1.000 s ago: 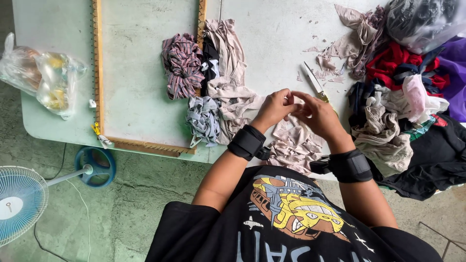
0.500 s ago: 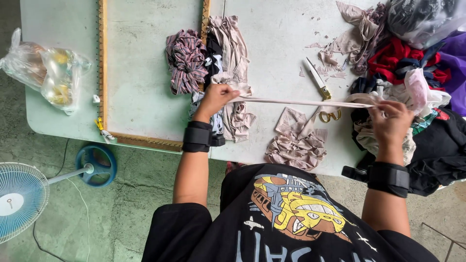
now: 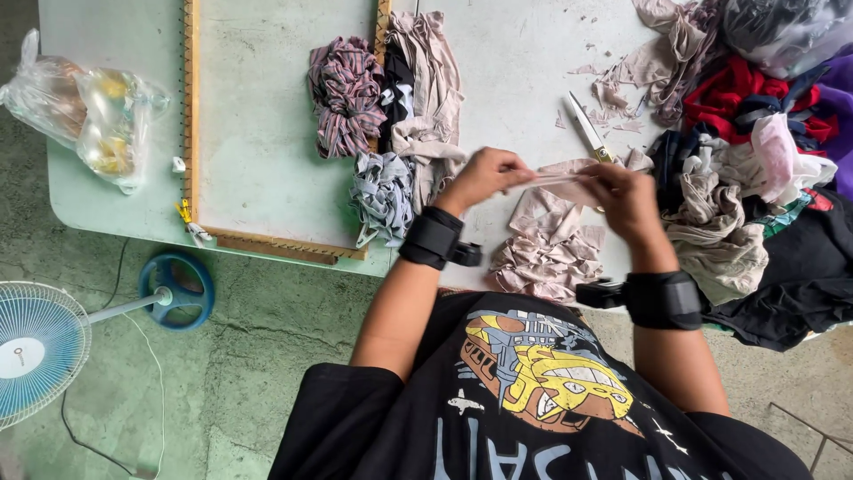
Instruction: The person cuts a sheet of fabric into strips with handheld scissors, holding the fabric with one hand and cutting with the other, then aligns the edges of the fabric strips by hand on a table.
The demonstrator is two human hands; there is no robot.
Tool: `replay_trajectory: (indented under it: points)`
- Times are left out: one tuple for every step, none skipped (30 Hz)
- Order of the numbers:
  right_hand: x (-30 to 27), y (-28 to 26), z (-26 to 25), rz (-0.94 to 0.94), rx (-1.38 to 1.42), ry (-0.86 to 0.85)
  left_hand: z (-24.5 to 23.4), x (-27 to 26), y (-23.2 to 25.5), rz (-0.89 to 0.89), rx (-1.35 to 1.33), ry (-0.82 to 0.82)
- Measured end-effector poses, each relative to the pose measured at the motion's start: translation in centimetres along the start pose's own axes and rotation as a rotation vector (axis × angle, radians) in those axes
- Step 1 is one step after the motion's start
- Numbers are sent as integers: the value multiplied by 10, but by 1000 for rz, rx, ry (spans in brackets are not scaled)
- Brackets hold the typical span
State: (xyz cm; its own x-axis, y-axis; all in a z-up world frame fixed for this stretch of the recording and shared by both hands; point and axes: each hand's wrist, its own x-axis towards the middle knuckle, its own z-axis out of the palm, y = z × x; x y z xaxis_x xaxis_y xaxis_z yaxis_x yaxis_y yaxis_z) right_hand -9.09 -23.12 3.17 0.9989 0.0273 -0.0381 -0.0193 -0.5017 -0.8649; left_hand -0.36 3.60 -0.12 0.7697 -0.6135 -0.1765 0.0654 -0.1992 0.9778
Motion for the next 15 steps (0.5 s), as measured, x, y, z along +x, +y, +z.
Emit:
replay_trajectory:
  points:
    - [-5,15,-14,3,0,-2,-17,-10,-5,-3,-2,-1]
    - [-9,31,-29,53,12,115,-35,-19,-10,-35,110,63]
    - [-13,46,-44,101,24,232,-52,-27,-15,-67,222,126]
    - [-22,63,-60,100,25,229,-70,-39,-24,-69,222,129]
    - [-30,80,-76,71,-78,344,-88,-50,-33,-40,246,173]
    - [-39,97,-92,39,-183,461,-107,-60,-41,-7,271,216]
    - [-42,109,-94,38,-183,463,-117,-68,-49,-6,272,216]
    - [-48,121,-97,35,-156,517,-126,-76,-58,-49,241,252]
    - [-54,133,-99,31,-129,571,-134,-83,-66,-92,210,288]
    - [-51,131,-93,32,-129,571,-132,-85,-67,-93,210,287]
    - [-48,129,-87,128,-15,556,-130,-86,-69,-134,156,309]
    - [-43,127,-82,221,100,539,-128,-87,-70,-173,103,333]
    - [-38,117,-68,220,99,540,-118,-84,-60,-172,103,332]
    - [-33,107,-53,182,12,412,-109,-82,-50,-179,122,313]
    - [-27,97,-38,142,-74,283,-100,-79,-40,-186,141,294]
